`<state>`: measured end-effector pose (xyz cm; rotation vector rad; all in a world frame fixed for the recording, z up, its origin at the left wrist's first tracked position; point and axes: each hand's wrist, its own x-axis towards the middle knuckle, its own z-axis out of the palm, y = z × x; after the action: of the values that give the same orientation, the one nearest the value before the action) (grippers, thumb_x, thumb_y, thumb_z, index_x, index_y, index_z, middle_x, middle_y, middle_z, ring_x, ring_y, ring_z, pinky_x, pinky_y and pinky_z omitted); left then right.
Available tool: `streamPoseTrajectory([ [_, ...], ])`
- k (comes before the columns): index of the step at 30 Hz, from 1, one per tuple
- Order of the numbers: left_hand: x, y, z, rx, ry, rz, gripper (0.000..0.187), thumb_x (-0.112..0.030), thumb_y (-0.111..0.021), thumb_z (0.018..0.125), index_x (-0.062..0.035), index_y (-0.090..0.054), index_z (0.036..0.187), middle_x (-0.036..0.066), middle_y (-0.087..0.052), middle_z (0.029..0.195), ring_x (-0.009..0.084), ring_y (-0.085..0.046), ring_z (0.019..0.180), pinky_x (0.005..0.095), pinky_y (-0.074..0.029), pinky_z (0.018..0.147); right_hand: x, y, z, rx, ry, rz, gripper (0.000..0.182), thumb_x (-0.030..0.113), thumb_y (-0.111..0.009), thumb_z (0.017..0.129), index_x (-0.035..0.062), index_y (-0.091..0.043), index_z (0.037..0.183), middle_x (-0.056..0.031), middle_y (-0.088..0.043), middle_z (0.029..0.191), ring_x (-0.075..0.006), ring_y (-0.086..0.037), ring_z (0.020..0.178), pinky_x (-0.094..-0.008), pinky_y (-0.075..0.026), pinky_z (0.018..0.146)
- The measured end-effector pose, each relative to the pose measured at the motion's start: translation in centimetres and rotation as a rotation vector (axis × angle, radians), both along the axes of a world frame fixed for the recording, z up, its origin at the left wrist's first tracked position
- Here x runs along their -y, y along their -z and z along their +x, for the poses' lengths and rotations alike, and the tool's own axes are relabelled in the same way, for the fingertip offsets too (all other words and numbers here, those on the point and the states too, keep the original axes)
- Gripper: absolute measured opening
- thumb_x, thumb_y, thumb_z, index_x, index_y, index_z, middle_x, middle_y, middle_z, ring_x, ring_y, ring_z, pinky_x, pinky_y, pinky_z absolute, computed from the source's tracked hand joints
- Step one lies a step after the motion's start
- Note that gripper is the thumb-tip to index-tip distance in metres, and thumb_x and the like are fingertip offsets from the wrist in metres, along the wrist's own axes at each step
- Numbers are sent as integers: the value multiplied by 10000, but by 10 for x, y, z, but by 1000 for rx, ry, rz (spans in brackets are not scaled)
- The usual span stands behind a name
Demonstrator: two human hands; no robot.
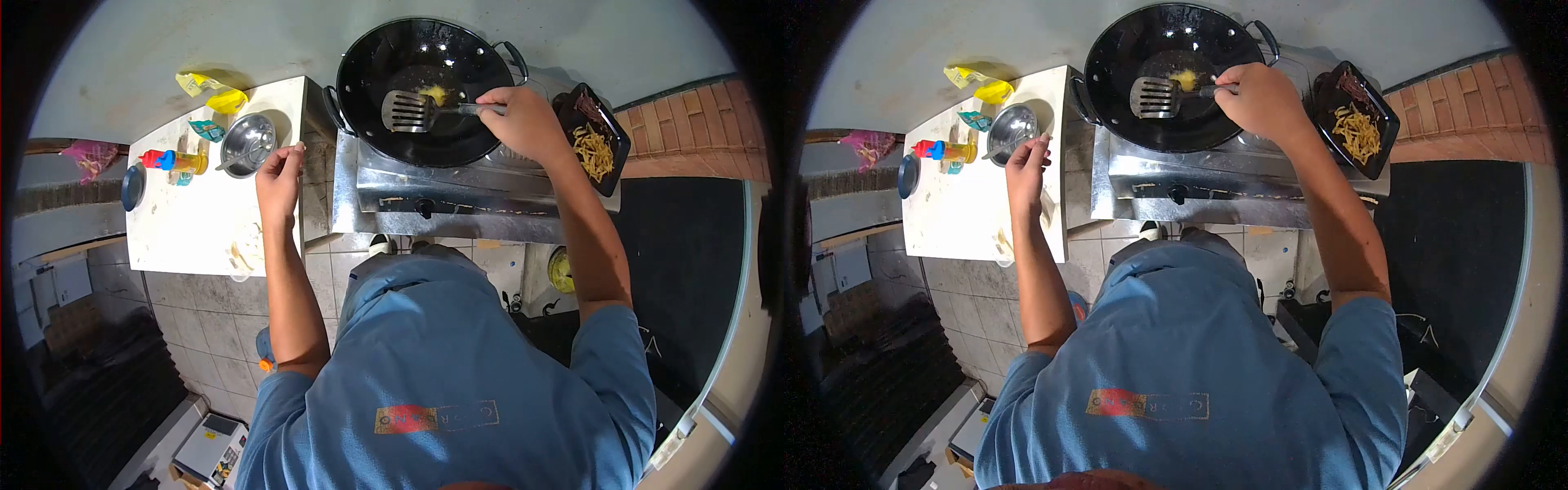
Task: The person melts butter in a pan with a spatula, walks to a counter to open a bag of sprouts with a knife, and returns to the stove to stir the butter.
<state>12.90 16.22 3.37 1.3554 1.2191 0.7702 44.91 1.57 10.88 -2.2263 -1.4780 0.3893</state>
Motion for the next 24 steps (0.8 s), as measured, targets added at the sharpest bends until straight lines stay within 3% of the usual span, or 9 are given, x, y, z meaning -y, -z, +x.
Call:
streamPoseTrajectory([
  [11, -2, -3, 2, -23, -16, -14, 232, -266, -667, 845, -38, -642, 879, -13, -562, 741, 72, -475, 668, 209, -378, 622, 14, -4, 6, 22, 9, -56, 301, 233, -612, 763, 24, -680, 969, -188, -669, 854, -305, -654, 807, -341, -494, 749],
  [17, 0, -6, 6, -26, -12, -18, 240, -272, -671, 842, -37, -646, 887, -13, -562, 744, 73, -476, 674, 211, -379, 623, 14, 7, 13, 0, -38, 91, 279, 255, -588, 772, 54, -693, 934, -158, -673, 807, -316, -651, 759, -374, -507, 728],
  [24, -1, -9, 4, -28, -6, -14, 251, -280, -671, 841, -36, -646, 895, -10, -562, 746, 78, -477, 681, 215, -381, 635, 11, -4, 5, 3, 55, -35, 282, 250, -595, 775, 49, -687, 950, -179, -666, 842, -319, -650, 796, -360, -503, 742],
])
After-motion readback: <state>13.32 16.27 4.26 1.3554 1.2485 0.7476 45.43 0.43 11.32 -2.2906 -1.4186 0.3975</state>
